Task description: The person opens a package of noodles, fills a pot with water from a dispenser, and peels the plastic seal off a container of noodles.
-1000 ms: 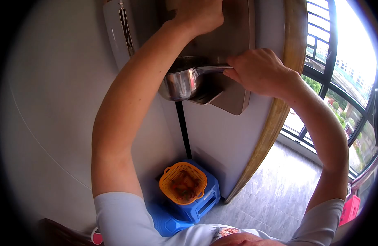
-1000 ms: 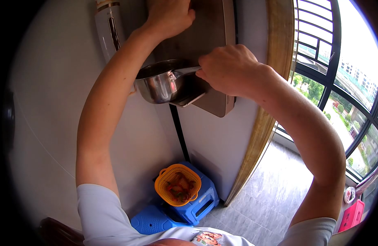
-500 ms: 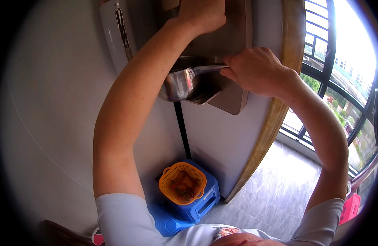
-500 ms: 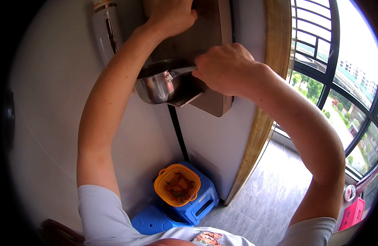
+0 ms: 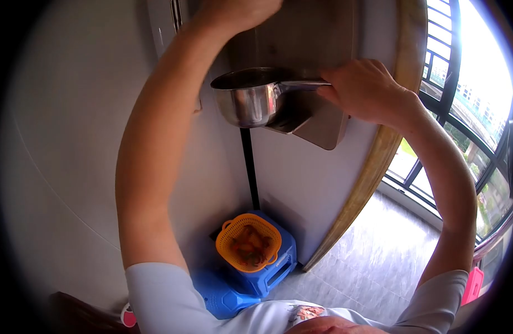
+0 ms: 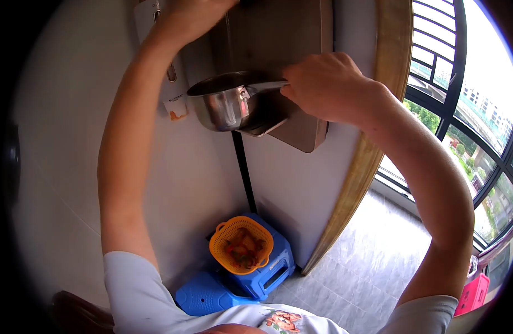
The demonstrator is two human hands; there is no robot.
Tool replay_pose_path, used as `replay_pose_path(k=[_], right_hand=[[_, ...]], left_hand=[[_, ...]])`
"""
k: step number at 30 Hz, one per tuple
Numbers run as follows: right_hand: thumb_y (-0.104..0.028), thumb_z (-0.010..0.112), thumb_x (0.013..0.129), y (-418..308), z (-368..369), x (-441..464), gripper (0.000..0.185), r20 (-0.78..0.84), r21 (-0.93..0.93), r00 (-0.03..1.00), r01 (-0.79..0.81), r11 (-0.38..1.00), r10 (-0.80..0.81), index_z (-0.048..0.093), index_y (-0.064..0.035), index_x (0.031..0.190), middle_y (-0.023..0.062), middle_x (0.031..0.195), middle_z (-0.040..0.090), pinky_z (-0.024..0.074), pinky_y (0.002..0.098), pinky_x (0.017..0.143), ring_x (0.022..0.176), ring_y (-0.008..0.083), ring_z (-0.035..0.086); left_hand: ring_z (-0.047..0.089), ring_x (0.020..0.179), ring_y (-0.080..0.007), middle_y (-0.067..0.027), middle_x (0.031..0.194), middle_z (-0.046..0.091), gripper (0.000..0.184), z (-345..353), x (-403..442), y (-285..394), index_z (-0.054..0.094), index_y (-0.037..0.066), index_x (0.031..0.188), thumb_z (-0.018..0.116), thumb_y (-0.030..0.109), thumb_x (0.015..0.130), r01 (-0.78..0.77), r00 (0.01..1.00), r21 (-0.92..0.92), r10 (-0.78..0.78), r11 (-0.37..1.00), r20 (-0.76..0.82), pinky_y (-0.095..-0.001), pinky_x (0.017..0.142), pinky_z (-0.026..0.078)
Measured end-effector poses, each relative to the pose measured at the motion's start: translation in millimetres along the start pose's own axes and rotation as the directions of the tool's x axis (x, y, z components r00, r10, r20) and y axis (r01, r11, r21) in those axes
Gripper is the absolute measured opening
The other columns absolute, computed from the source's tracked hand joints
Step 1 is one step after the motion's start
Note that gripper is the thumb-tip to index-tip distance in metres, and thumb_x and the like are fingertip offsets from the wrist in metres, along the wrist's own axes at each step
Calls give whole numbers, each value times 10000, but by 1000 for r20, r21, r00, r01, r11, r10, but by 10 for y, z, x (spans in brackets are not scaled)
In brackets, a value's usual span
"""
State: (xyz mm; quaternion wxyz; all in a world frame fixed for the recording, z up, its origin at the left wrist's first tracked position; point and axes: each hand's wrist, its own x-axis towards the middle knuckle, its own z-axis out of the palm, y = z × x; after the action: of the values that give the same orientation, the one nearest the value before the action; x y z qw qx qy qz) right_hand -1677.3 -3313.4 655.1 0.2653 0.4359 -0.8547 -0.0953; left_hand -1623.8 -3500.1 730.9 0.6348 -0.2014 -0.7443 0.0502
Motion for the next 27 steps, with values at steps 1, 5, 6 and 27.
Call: replay_pose_path(k=[1,5,6,27], right_hand=[[-318,452,943,-4,-8,5,315,3,0,1000,-1,1000,1,632,-61,970,124,860,668,499,421,779,868,300,642],[-298,445,944,-19,-11,57,307,32,0,999,-10,1000,10,625,-54,988,138,865,666,500,429,774,854,305,644],[-295,443,944,-16,1,73,307,42,2,999,-14,1000,14,622,-51,993,142,866,665,500,431,774,850,307,645],[-334,547,897,39,157,201,293,-121,-26,990,-71,997,67,570,-43,873,141,731,629,501,436,695,709,321,638]], left_hand=[[633,789,-310,-200,793,629,452,-150,-86,16,535,-20,1196,593,82,760,159,985,-104,-150,982,90,-428,688,481],[594,900,-153,-62,1014,639,477,-507,-665,-90,550,135,1247,600,4,791,258,966,-54,-257,965,35,-270,752,470],[604,846,-168,-64,1010,629,464,-564,-838,-106,557,120,1230,613,12,782,271,962,-54,-270,961,32,-287,711,478],[585,901,-225,-84,953,607,485,-1172,-3342,159,553,64,1193,632,-36,725,651,679,70,-622,755,390,-330,777,487]])
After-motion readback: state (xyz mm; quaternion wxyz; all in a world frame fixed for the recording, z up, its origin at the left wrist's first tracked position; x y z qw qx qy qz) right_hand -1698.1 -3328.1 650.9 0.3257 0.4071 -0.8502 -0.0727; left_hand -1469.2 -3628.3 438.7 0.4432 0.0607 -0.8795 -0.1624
